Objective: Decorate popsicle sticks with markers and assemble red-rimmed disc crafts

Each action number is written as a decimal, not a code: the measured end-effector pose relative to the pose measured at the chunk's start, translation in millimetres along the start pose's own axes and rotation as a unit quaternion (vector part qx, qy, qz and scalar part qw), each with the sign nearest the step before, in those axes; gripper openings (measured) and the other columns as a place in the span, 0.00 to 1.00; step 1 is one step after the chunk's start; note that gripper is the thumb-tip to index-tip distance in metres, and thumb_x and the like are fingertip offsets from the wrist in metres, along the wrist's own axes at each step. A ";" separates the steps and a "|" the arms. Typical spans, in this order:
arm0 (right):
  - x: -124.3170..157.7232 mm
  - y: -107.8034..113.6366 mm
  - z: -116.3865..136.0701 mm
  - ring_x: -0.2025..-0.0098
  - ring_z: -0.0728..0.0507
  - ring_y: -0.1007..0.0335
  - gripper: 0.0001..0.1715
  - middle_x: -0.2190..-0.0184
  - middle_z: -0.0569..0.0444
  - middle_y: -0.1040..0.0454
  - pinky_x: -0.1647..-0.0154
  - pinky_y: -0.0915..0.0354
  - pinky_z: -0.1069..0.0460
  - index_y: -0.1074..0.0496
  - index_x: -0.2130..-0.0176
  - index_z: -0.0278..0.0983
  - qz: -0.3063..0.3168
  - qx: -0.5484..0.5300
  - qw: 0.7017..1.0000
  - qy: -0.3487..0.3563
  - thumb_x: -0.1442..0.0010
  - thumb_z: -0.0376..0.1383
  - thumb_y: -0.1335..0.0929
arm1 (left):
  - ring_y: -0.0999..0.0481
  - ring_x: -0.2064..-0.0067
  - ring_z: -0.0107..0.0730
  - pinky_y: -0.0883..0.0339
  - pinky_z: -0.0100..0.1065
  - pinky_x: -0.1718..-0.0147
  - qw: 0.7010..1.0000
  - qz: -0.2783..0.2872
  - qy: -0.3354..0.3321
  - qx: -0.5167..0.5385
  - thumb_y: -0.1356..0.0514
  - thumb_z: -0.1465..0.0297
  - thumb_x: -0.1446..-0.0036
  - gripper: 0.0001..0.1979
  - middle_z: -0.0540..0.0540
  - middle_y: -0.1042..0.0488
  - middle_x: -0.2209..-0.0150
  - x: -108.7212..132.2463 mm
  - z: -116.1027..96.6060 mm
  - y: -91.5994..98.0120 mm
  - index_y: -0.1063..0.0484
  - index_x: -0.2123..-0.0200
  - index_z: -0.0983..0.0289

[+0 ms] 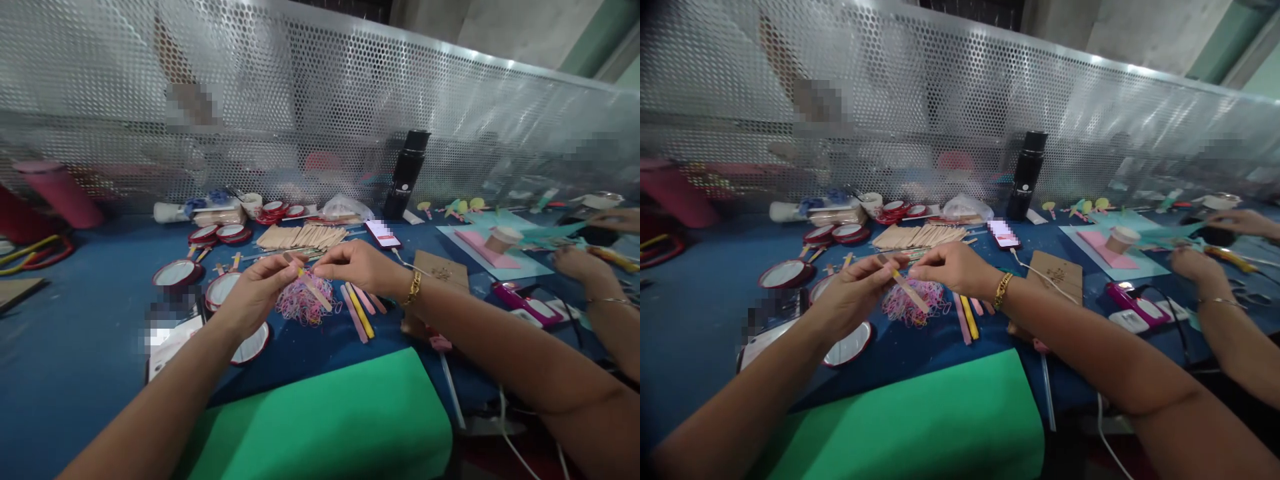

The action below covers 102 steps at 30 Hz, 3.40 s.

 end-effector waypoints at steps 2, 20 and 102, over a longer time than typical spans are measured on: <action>-3.2 -9.6 2.5 0.64 0.46 0.28 0.16 0.67 0.53 0.19 0.59 0.34 0.50 0.19 0.65 0.35 0.029 -0.037 0.999 -0.005 0.44 0.45 0.26 | 0.23 0.49 0.41 0.31 0.35 0.50 1.000 0.000 -0.004 -0.006 0.23 0.63 0.58 0.13 0.57 0.18 0.57 0.4 -1.1 -0.6 0.20 0.74 0.63; 31.6 24.5 -19.0 0.69 0.51 0.35 0.11 0.73 0.60 0.29 0.64 0.38 0.53 0.28 0.71 0.36 -0.079 -0.114 0.989 -0.052 0.47 0.41 0.26 | 0.25 0.54 0.60 0.33 0.47 0.53 0.769 -0.045 -0.155 -0.619 0.23 0.58 0.64 0.18 0.59 0.18 0.59 64.9 -63.5 48.5 0.16 0.66 0.53; 45.1 0.6 -17.1 0.67 0.49 0.27 0.05 0.70 0.57 0.21 0.62 0.32 0.53 0.24 0.68 0.38 -0.253 -0.055 0.966 0.022 0.41 0.37 0.27 | 0.26 0.67 0.35 0.33 0.33 0.66 0.930 0.001 -0.060 -0.363 0.36 0.64 0.45 0.06 0.51 0.23 0.69 37.7 12.0 -15.7 0.24 0.68 0.61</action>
Point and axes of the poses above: each hand's wrist, its own x-axis away from the middle knuckle, its own y-axis out of the back of the hand, z = x × y, the point moved 8 cm from there along -x, towards the middle knuckle
